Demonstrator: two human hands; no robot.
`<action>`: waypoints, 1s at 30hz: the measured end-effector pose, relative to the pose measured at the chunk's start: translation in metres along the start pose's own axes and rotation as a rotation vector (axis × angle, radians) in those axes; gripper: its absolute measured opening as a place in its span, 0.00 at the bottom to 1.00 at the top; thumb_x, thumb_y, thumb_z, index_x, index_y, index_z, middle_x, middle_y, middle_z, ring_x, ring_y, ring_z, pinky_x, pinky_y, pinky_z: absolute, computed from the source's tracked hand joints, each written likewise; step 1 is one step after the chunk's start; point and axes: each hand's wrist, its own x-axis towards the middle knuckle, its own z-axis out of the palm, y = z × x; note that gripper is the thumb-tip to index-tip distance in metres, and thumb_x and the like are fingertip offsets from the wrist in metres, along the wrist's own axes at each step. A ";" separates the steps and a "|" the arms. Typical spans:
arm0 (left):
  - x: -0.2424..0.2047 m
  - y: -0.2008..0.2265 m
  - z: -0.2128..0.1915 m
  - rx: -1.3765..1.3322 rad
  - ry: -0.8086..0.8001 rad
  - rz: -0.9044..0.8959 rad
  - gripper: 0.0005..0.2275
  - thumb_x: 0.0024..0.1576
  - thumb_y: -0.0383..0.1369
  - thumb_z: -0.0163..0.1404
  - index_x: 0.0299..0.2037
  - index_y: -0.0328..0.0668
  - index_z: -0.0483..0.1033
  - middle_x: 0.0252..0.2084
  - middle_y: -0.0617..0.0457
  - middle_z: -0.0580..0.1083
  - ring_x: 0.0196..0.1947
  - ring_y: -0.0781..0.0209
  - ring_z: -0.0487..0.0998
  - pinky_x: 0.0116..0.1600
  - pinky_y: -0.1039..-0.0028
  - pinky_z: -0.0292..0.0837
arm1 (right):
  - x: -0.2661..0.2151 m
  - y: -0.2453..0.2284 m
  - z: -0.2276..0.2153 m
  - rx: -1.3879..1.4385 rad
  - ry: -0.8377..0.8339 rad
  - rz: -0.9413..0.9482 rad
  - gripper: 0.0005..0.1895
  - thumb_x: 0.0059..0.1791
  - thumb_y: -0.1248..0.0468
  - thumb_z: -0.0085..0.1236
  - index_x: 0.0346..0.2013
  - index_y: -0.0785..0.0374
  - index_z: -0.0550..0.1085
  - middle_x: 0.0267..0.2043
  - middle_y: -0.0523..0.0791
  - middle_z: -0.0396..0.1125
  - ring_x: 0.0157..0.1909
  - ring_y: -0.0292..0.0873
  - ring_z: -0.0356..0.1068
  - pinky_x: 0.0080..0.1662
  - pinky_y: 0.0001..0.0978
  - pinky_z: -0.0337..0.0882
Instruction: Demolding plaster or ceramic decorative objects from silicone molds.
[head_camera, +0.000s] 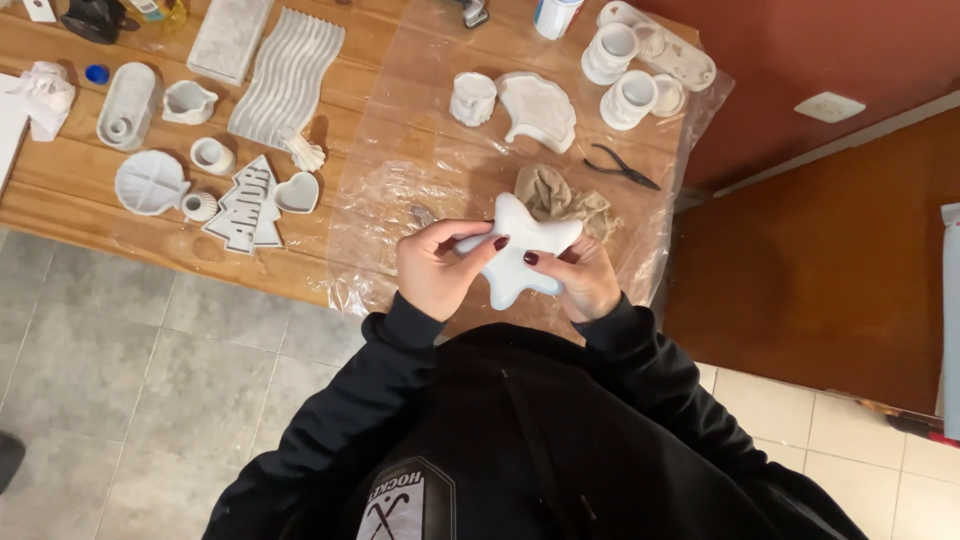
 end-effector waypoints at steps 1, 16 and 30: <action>0.000 -0.001 0.000 0.000 0.000 -0.001 0.11 0.54 0.24 0.64 0.45 0.30 0.81 0.39 0.49 0.81 0.37 0.70 0.81 0.40 0.79 0.78 | 0.001 0.001 0.000 0.001 0.000 0.001 0.17 0.49 0.74 0.62 0.53 0.68 0.75 0.50 0.48 0.75 0.52 0.41 0.75 0.55 0.37 0.74; 0.031 -0.082 -0.006 -0.175 -0.083 -0.037 0.09 0.56 0.29 0.60 0.43 0.30 0.80 0.39 0.51 0.83 0.38 0.72 0.84 0.43 0.81 0.80 | 0.026 0.040 -0.031 -0.044 0.160 0.011 0.15 0.47 0.74 0.64 0.48 0.69 0.76 0.45 0.47 0.76 0.46 0.39 0.76 0.50 0.33 0.76; 0.021 -0.098 0.000 0.307 0.100 -0.035 0.10 0.60 0.33 0.58 0.34 0.32 0.83 0.19 0.53 0.76 0.17 0.74 0.73 0.23 0.79 0.64 | 0.019 0.049 -0.041 -0.075 0.153 0.050 0.15 0.47 0.75 0.65 0.48 0.70 0.76 0.45 0.49 0.76 0.45 0.40 0.77 0.49 0.32 0.77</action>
